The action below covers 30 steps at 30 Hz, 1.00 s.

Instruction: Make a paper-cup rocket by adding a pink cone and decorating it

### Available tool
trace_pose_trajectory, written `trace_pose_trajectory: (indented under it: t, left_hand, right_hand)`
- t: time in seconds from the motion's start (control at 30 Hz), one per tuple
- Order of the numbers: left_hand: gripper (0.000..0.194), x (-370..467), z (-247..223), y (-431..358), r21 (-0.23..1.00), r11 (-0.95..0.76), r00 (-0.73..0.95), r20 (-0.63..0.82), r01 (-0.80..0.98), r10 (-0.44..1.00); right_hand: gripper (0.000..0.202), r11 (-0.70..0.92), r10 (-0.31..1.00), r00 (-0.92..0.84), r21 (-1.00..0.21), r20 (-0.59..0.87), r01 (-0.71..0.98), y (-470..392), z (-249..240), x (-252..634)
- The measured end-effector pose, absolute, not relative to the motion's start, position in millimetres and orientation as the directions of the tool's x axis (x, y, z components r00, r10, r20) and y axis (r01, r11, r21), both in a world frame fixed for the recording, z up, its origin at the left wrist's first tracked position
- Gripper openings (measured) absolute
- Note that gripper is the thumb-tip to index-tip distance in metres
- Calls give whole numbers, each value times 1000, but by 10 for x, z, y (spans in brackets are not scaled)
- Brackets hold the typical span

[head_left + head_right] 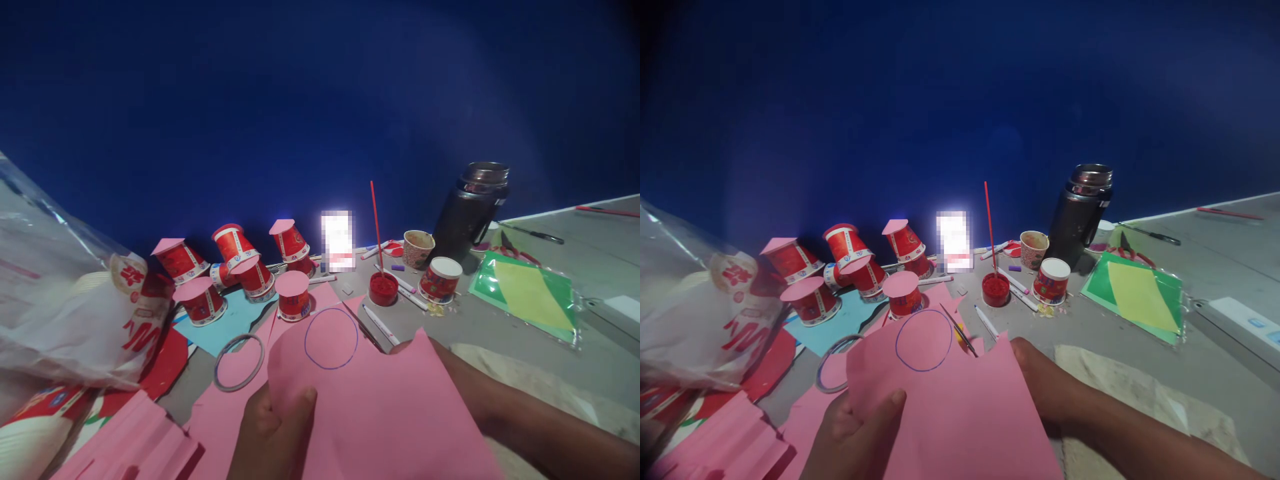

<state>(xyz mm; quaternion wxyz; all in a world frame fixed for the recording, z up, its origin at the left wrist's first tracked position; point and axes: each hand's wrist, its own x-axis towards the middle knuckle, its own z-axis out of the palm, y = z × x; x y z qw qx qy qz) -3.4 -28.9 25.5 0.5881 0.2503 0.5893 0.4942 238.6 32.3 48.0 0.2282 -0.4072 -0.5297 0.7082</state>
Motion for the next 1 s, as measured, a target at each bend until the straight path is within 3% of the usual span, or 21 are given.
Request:
trace_pose_trajectory:
  t: [0.5, 0.8, 1.0]
  left_hand:
    - [75, -112, 340, -229, 893, 331, -200, -400, -306, 894]
    - [66, -167, 567, -218, 865, 397, -115, -448, -305, 887]
    - [64, -247, 430, -179, 870, 373, -129, -431, -323, 893]
  right_hand:
    - [42, -397, 739, -554, -912, -384, 103, 323, 565, 2380]
    - [43, -463, 744, -490, -879, -455, 112, 287, 560, 2341]
    - [38, -554, 719, -488, -832, -495, 27, 279, 353, 2370]
